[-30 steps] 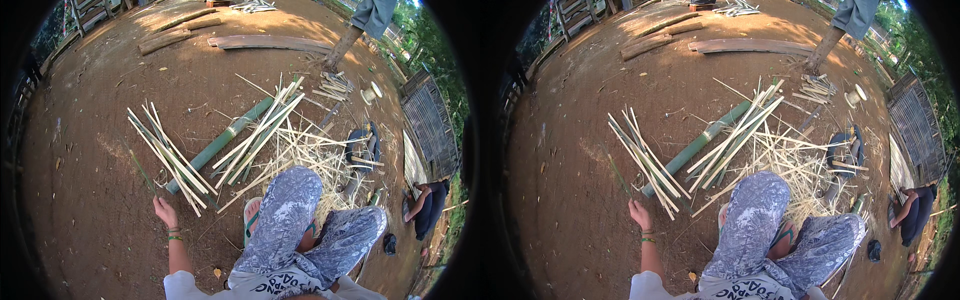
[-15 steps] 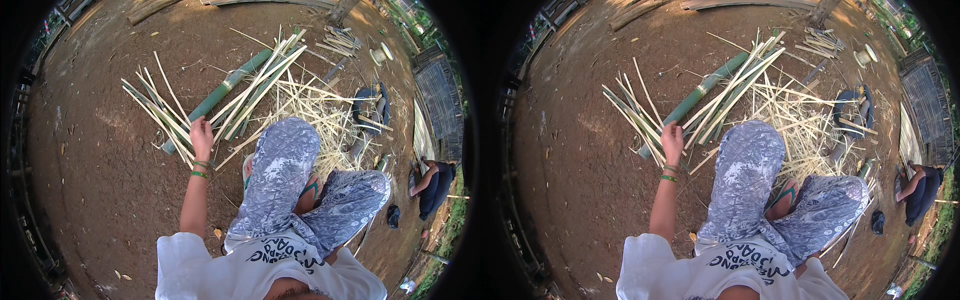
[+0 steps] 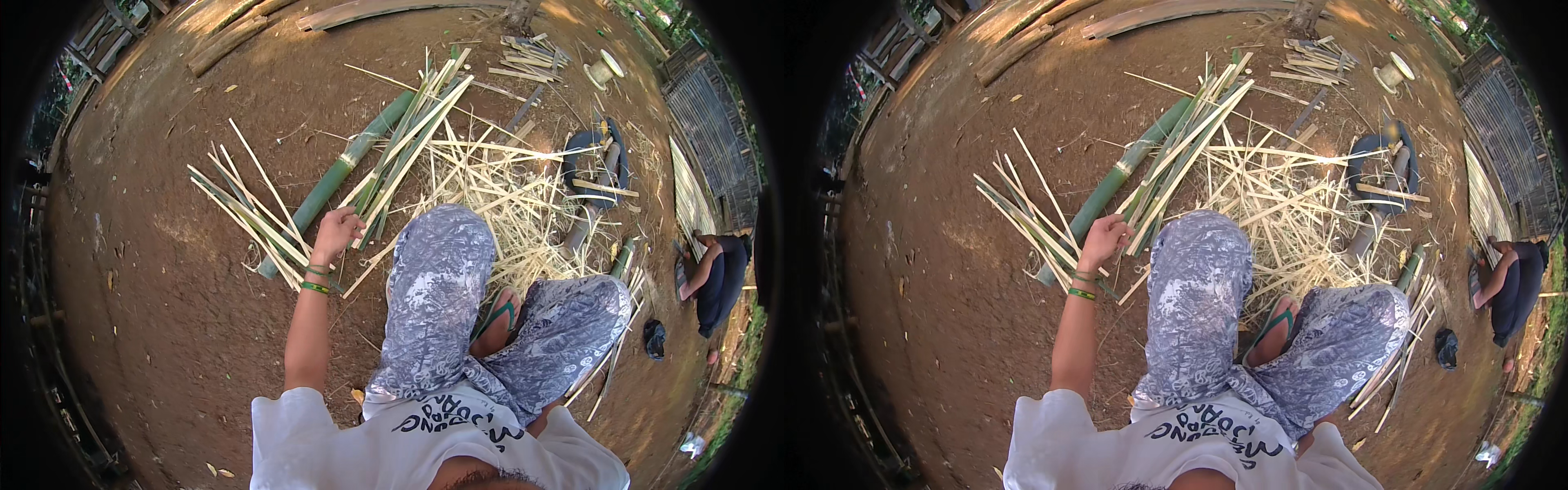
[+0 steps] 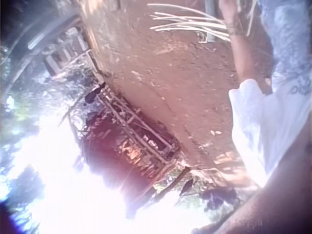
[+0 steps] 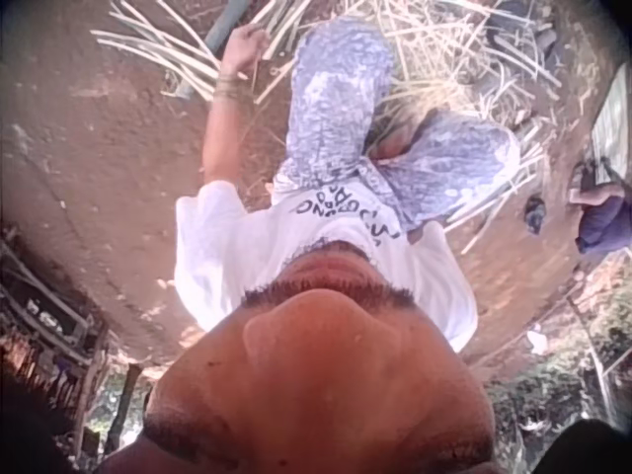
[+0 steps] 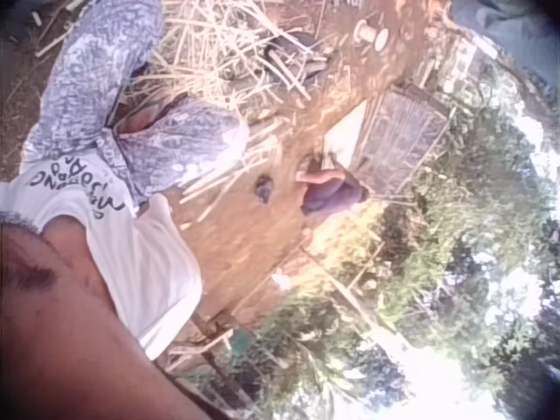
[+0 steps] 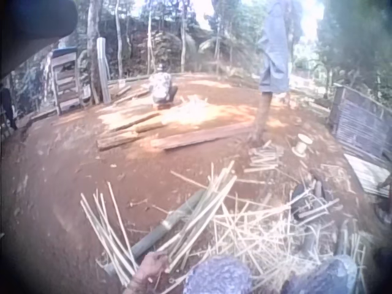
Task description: The person sits on the ground and uses a large knife to split bamboo stalks into thin strips. They repeatedly pick up bamboo pieces, position them against a wooden block, and strike them with the knife to separate the fibers. The resulting strips are gathered into a pile on the ground.
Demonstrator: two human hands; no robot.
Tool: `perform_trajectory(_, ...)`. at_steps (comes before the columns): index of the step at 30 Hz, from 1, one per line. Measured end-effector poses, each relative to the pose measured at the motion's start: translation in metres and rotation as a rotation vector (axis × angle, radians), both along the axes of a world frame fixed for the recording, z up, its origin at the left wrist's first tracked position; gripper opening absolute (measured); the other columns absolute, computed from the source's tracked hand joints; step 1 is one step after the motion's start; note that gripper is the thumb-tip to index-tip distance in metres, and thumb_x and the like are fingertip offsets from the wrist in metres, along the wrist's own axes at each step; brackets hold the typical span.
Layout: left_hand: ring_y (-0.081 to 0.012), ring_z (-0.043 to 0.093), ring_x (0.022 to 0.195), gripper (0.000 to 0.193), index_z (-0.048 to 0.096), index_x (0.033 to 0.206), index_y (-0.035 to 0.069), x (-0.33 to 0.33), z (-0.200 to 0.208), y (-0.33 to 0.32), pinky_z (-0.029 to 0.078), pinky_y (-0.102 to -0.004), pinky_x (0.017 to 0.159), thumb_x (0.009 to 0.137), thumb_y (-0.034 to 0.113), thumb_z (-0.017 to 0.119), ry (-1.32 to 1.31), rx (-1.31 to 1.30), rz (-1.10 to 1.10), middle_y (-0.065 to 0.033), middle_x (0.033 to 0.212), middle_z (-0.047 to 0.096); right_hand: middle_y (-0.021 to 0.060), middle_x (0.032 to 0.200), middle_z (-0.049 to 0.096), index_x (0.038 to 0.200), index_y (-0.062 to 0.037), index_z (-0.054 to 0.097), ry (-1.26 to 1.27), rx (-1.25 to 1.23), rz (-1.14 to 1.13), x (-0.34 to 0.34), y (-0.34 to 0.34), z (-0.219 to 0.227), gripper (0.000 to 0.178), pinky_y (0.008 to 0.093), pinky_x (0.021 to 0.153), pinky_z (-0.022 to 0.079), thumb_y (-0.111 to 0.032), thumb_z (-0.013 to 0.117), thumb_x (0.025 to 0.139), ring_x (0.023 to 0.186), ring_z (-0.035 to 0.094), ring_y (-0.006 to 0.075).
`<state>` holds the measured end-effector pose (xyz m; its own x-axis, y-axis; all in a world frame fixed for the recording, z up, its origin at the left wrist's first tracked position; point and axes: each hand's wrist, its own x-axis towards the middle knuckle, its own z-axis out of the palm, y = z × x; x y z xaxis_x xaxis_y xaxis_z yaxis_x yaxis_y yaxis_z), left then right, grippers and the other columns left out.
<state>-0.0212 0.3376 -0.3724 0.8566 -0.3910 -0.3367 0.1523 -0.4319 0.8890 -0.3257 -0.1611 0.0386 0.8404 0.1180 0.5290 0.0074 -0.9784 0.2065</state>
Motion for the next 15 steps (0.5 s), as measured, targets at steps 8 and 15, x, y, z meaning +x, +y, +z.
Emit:
perform_trajectory(8, -0.0253, 0.071, 0.095, 0.048, 0.038, 0.143, -0.007, -0.023, 0.130, 0.018, 0.060, -0.0296, 0.079, 0.099, 0.006, 0.052, 0.283, -0.523, 0.074, -0.0222, 0.117, 0.067, 0.0031, 0.075, 0.055, 0.095, -0.0047, 0.059, -0.191, 0.327, -0.502, -0.100, -0.010, -0.162, 0.014, 0.0285, 0.061, 0.042, -0.017, 0.063, 0.094, 0.063, 0.050, 0.0142)
perform_trajectory(15, -0.0315, 0.058, 0.122, 0.072, 0.030, 0.149, -0.005, -0.020, 0.221, -0.028, 0.050, -0.0398, 0.101, 0.100, 0.043, 0.050, 0.012, -0.944, -0.218, -0.0265, 0.144, 0.047, 0.0013, 0.070, 0.051, 0.083, -0.0042, 0.055, -0.045, 0.873, -1.036, -0.183, 0.003, -0.365, 0.021, 0.0282, 0.061, 0.039, -0.020, 0.064, 0.095, 0.064, 0.046, 0.0127)
